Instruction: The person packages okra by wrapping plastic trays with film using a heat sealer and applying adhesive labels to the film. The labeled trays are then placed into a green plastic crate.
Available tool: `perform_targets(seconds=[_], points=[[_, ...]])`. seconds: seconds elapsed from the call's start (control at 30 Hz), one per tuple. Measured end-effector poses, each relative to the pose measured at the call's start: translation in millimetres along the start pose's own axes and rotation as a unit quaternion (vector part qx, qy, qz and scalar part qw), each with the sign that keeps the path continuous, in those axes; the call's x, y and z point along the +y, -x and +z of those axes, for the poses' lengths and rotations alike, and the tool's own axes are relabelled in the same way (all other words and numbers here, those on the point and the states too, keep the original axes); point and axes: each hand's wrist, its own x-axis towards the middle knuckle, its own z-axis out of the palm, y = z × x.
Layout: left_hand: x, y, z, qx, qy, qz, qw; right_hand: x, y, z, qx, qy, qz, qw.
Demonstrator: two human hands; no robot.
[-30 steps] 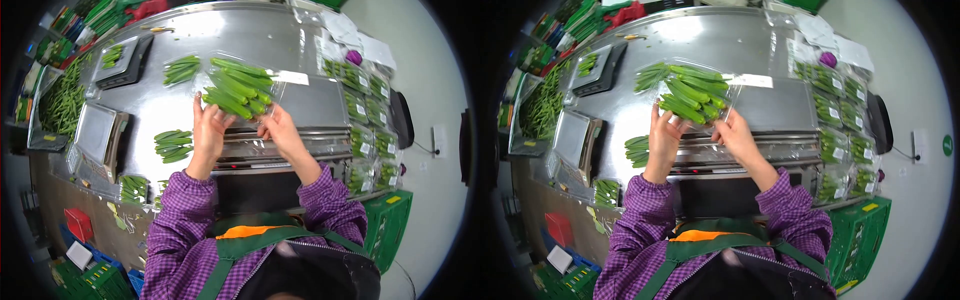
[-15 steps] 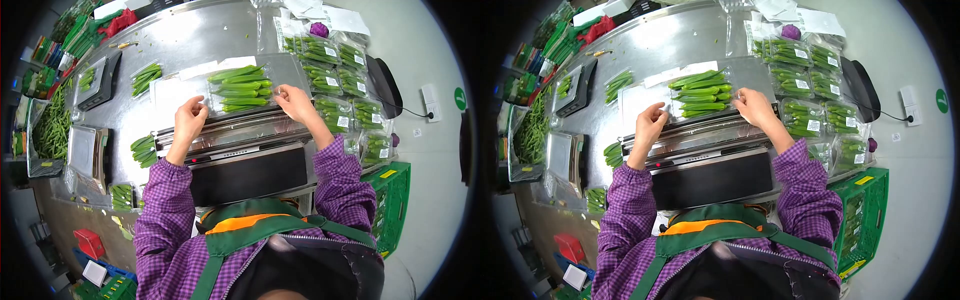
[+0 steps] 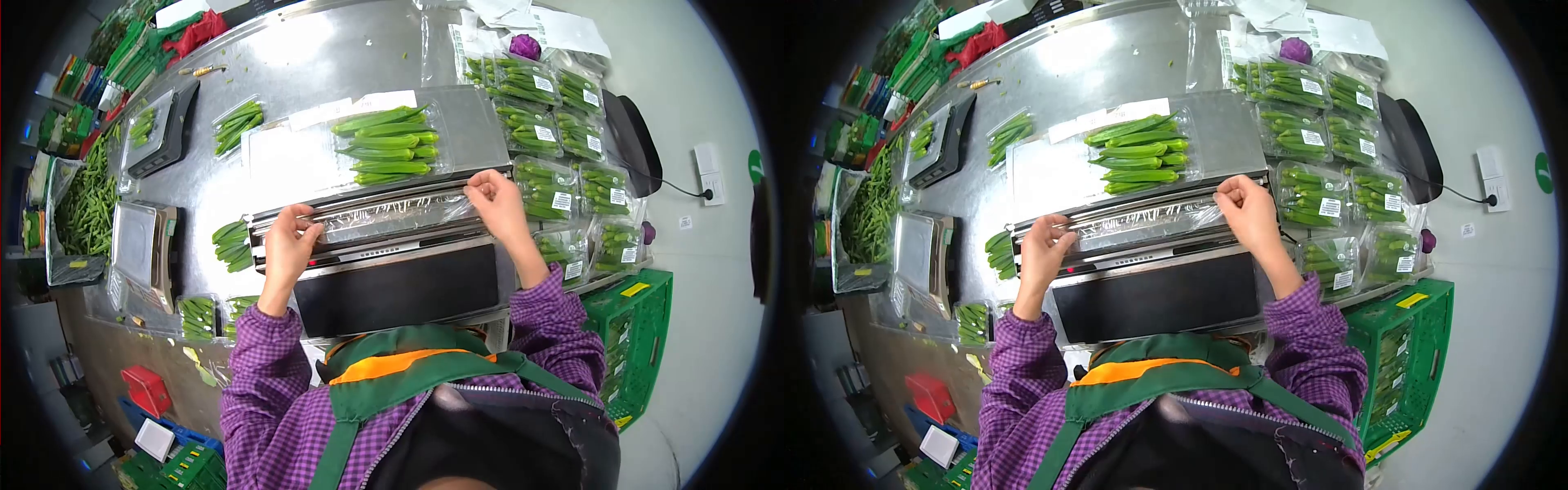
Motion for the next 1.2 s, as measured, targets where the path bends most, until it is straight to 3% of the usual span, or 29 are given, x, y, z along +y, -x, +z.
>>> perform_targets(seconds=[0.07, 0.1, 0.13, 0.2, 0.23, 0.27, 0.3, 0.33, 0.4, 0.43, 0.5, 0.53, 0.57, 0.6, 0.63, 0.67, 0.7, 0.73, 0.77, 0.83, 0.87, 0.9, 0.93, 1.0, 1.07, 1.13, 1.17, 1.2], points=[[26.9, 12.3, -20.6, -0.044, 0.171, -0.089, 0.98, -15.6, 3.3, -15.3, -0.027, -0.265, 0.056, 0.962], [17.1, 19.6, -31.6, -0.07, 0.187, -0.102, 0.975, -19.8, 8.2, -22.7, -0.024, -0.338, 0.117, 0.933], [24.0, 31.6, -34.4, -0.048, 0.256, -0.112, 0.959, -21.3, 12.3, -29.4, -0.022, -0.339, 0.117, 0.933], [21.5, 42.6, -36.5, -0.085, 0.295, -0.196, 0.931, -21.5, 19.0, -37.5, -0.173, -0.506, 0.168, 0.828], [22.2, 40.9, -38.8, -0.084, 0.296, -0.195, 0.931, -22.6, 16.2, -37.0, -0.191, -0.538, 0.144, 0.808], [23.1, 38.3, -42.1, -0.184, 0.448, -0.234, 0.843, -28.0, 12.3, -36.9, -0.192, -0.538, 0.143, 0.808], [25.0, 35.7, -45.8, -0.276, 0.581, -0.263, 0.719, -42.1, 8.6, -37.0, -0.189, -0.563, 0.087, 0.8], [33.1, 28.6, -50.7, -0.275, 0.581, -0.262, 0.72, -55.8, 3.9, -38.2, -0.185, -0.586, 0.031, 0.788], [58.9, 2.4, -62.1, -0.364, 0.6, -0.05, 0.711, -82.2, -17.4, -45.0, -0.211, -0.59, -0.09, 0.774], [67.6, -12.1, -67.2, -0.338, 0.641, -0.016, 0.689, -97.9, -28.6, -47.3, -0.202, -0.59, -0.142, 0.769], [88.8, -49.8, -68.9, -0.298, 0.717, 0.049, 0.628, -133.5, -52.5, -41.7, -0.062, -0.484, -0.22, 0.844], [102.3, -73.2, -62.6, -0.282, 0.753, 0.083, 0.589, -139.3, -74.5, -34.3, -0.054, -0.427, -0.257, 0.865], [110.6, -99.7, -47.0, -0.151, 0.653, 0.103, 0.735, -141.1, -97.3, -27.6, -0.046, -0.367, -0.294, 0.881], [110.3, -127.8, -30.2, -0.012, 0.522, 0.119, 0.844, -134.9, -117.6, -19.0, -0.022, -0.211, -0.273, 0.938], [84.4, -161.2, -11.7, 0.023, 0.304, 0.152, 0.94, -119.2, -135.9, -8.6, 0.003, -0.051, -0.243, 0.969], [52.9, -184.3, 7.0, 0.058, 0.066, 0.174, 0.981, -87.4, -154.4, 6.5, -0.006, 0.075, -0.232, 0.97], [40.3, -184.3, 27.6, 0.082, -0.058, 0.251, 0.963, -59.6, -169.1, 19.9, -0.015, 0.199, -0.218, 0.955], [42.5, -178.4, 40.8, 0.105, -0.18, 0.324, 0.923, -55.2, -163.9, 25.6, -0.041, 0.235, -0.252, 0.938], [42.7, -179.5, 37.4, 0.104, -0.18, 0.325, 0.923, -50.6, -159.2, 24.3, -0.056, 0.18, -0.217, 0.958], [56.1, -161.4, 25.6, -0.032, -0.141, 0.139, 0.98, -55.1, -140.6, 20.9, -0.08, 0.123, -0.168, 0.975], [49.8, -158.1, 22.4, -0.09, 0.06, 0.09, 0.99, -58.0, -134.0, 16.4, -0.13, 0.065, -0.071, 0.987], [48.9, -148.6, 22.4, -0.124, 0.168, 0.054, 0.977, -59.5, -130.1, 8.6, -0.168, 0.006, 0.023, 0.986], [49.3, -134.7, 23.0, -0.163, 0.271, 0.016, 0.949, -46.7, -123.9, 7.9, -0.182, -0.037, 0.012, 0.983], [57.1, -109.0, 20.2, -0.202, 0.344, -0.101, 0.911, -34.3, -115.3, 5.2, -0.242, -0.106, 0.027, 0.964], [43.9, -87.5, 13.2, -0.247, 0.345, -0.096, 0.9, -43.3, -87.5, 0.1, -0.258, -0.087, 0.058, 0.96], [24.6, -55.1, -1.0, -0.323, 0.37, -0.114, 0.864, -52.6, -45.7, -11.5, -0.347, -0.188, 0.101, 0.913], [25.2, -31.2, -1.0, -0.304, 0.382, -0.127, 0.864, -49.2, -25.8, -12.9, -0.336, -0.122, 0.075, 0.931], [26.3, -6.1, 0.1, -0.283, 0.393, -0.143, 0.863, -44.8, -7.1, -13.9, -0.37, -0.14, 0.124, 0.91]])
